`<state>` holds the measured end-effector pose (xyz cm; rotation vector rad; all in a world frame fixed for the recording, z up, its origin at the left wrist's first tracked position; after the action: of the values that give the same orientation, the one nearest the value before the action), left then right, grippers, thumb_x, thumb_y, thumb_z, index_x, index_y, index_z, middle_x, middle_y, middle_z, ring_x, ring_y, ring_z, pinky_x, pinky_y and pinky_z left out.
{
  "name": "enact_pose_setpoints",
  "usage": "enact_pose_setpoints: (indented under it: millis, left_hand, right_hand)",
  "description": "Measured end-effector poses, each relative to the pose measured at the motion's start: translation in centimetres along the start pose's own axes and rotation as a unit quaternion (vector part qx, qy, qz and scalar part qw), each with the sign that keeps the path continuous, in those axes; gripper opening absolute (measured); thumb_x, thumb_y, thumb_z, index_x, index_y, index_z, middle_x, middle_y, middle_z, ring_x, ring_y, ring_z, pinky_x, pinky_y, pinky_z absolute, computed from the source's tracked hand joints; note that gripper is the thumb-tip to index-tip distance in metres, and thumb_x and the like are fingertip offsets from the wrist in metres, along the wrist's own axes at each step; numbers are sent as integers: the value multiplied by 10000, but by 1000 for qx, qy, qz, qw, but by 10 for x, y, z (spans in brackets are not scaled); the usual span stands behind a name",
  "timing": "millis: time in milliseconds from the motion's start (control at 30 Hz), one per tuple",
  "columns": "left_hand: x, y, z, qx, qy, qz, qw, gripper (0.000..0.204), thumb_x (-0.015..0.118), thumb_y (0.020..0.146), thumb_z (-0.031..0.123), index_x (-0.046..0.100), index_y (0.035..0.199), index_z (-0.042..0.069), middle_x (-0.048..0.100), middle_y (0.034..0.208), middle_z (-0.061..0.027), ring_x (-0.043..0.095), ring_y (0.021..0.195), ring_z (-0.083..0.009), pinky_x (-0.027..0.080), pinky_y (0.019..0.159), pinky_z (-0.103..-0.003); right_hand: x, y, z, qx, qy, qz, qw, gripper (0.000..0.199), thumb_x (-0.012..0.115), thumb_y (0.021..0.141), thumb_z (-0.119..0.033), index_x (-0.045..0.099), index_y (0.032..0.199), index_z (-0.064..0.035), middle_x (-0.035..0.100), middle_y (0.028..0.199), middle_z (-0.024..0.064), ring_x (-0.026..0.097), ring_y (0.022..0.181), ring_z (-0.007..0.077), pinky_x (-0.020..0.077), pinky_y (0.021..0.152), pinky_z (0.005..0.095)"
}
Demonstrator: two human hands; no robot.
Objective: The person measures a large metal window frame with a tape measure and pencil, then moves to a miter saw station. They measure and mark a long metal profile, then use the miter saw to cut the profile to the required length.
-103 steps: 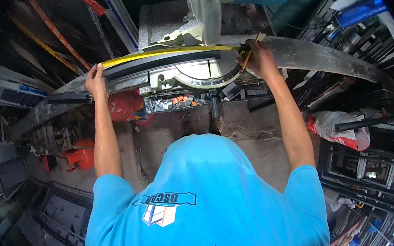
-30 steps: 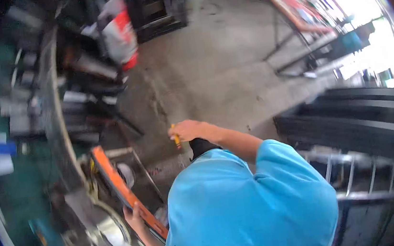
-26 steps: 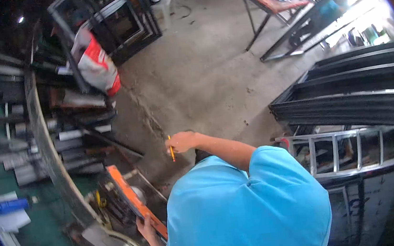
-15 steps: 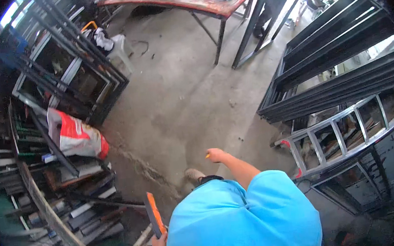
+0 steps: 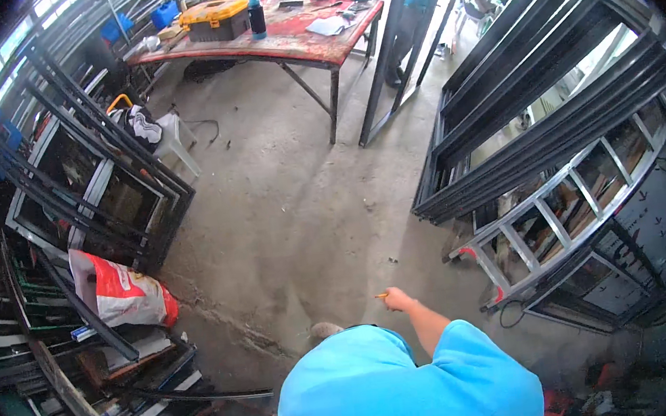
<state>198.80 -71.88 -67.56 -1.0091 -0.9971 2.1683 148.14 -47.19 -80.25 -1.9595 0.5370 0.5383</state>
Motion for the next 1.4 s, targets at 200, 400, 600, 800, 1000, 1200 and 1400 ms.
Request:
enact_pose_setpoints:
  millis: [200,400,600,800,1000,1200,1400]
  left_hand:
    - [-20,10,-20,8,-10,2,1000,354,717,810,229,649,1012,-55,676,757,-125,635,634,-212,475,603,-339]
    - [-51,6,-55,5,-9,12,1000,385,720,802,250,650,1020,-60,682,769,-138,645,650,-228,484,621,-350]
    - [-60,6,-96,-13,-14,9,1000,415,723,795,271,651,1028,-65,688,782,-151,655,666,-243,493,639,-362]
    - [-59,1,-141,-40,-31,6,999,445,727,787,292,652,1035,-70,693,795,-164,665,682,-258,502,657,-374]
    - [-44,-8,-188,-69,-58,7,996,475,730,779,313,653,1043,-75,699,808,-177,675,698,-274,510,674,-386]
    - [-13,-14,-221,-95,-97,11,991,506,733,771,334,654,1051,-80,704,821,-190,685,714,-289,519,692,-398]
    - [30,-5,-265,-106,-185,12,977,536,736,763,355,655,1059,-84,710,834,-204,695,730,-304,528,710,-409]
  right_hand:
    - [41,-19,-24,-6,15,-120,993,223,580,894,-251,650,1015,-77,678,766,50,644,595,167,460,444,345]
    - [24,-38,-35,-36,111,-79,990,313,605,917,-349,666,1057,-77,678,775,64,632,606,169,505,523,326]
    - [2,-55,-25,-19,157,-18,987,373,584,952,-388,650,1058,-36,690,793,113,665,691,192,526,600,358]
    - [-41,-53,-10,-58,78,-8,995,339,558,963,-317,619,1046,6,687,782,133,671,705,230,523,634,381]
    - [-165,-51,25,35,-48,139,988,317,489,970,-280,539,1142,-19,702,825,150,702,754,277,538,652,400]
    - [-216,-60,68,170,195,130,957,447,466,986,-302,413,1317,-7,706,911,210,704,660,331,573,654,430]
    - [-140,-19,-55,-122,-49,84,988,403,445,1019,-363,595,1143,-9,708,843,136,678,593,249,538,529,369]
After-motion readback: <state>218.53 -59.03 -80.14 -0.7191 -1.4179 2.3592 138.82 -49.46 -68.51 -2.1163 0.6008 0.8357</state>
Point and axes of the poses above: each hand's wrist, its own y-axis towards the middle knuckle, its own x-axis out of the palm, z = x × y, the point moved 10 cm from there along y, towards the middle knuckle
